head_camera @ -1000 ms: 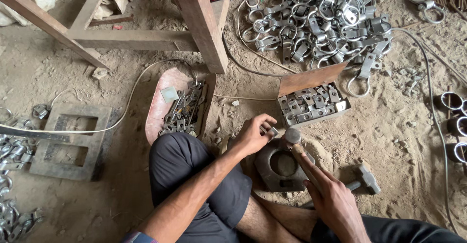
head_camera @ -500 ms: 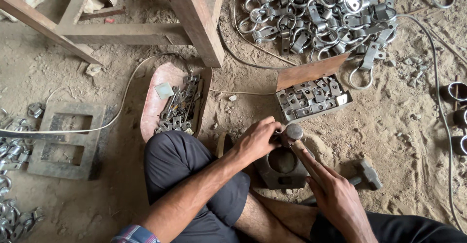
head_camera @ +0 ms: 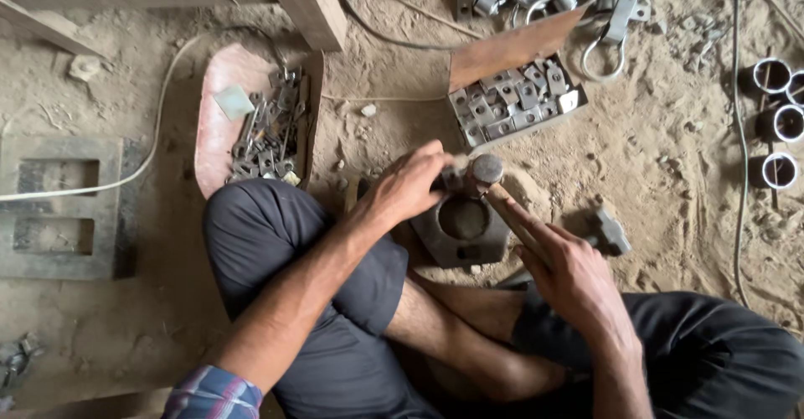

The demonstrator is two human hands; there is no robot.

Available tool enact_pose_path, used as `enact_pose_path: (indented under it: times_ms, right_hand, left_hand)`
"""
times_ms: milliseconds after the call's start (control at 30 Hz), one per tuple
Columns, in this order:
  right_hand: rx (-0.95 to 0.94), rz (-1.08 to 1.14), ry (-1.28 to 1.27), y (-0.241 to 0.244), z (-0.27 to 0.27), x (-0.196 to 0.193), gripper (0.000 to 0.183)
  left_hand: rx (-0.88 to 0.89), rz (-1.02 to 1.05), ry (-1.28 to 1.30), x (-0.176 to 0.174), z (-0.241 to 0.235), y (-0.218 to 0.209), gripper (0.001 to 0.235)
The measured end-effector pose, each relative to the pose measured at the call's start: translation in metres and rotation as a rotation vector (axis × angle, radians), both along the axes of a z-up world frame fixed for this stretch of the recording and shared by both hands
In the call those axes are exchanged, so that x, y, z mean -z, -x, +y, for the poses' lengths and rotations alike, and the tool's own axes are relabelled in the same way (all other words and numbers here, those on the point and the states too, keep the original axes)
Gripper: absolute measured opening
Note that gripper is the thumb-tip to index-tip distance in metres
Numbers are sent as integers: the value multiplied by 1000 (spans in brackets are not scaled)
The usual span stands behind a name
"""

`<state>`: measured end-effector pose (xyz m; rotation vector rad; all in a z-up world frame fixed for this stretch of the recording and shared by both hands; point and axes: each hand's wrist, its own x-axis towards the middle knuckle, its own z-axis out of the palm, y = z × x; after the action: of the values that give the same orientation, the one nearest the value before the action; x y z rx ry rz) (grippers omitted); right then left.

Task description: The person hammers metal components on a large hexagonal metal anvil while sitting on the floor, using a hammer to strike the pieces into a container.

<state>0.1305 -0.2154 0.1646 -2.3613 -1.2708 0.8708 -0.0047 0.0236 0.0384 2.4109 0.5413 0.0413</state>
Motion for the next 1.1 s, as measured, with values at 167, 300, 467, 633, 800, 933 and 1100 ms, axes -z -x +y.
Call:
enact_pose_path:
  times_ms: [167, 300, 467, 633, 800, 933, 1100]
  right_hand:
    - [-29, -3, -38, -1, -2, -6, 63]
    - [-60, 11, -139, -5, -5, -6, 62]
    - [-38, 16, -40, -9, -7, -4, 64]
    - [23, 95, -39, -15, -14, 1, 66]
    - [-1, 95, -148, -15, -19, 2, 67]
    - [16, 84, -89, -14, -18, 4, 66]
    - [12, 61, -39, -10, -17, -1, 67]
  left_hand:
    - [-43, -104, -151, 10, -7, -1, 55]
    - [-66, -59, -64, -8, -13, -4, 48]
    - [-35, -124, -165, -16, -13, -1, 46]
    - [1, -266, -233, -2, -14, 4, 42]
    - [12, -140, -271, 20, -13, -1, 38]
    - [-67, -87, -90, 17, -10, -7, 30]
    - [-36, -68, -244, -2, -21, -8, 72]
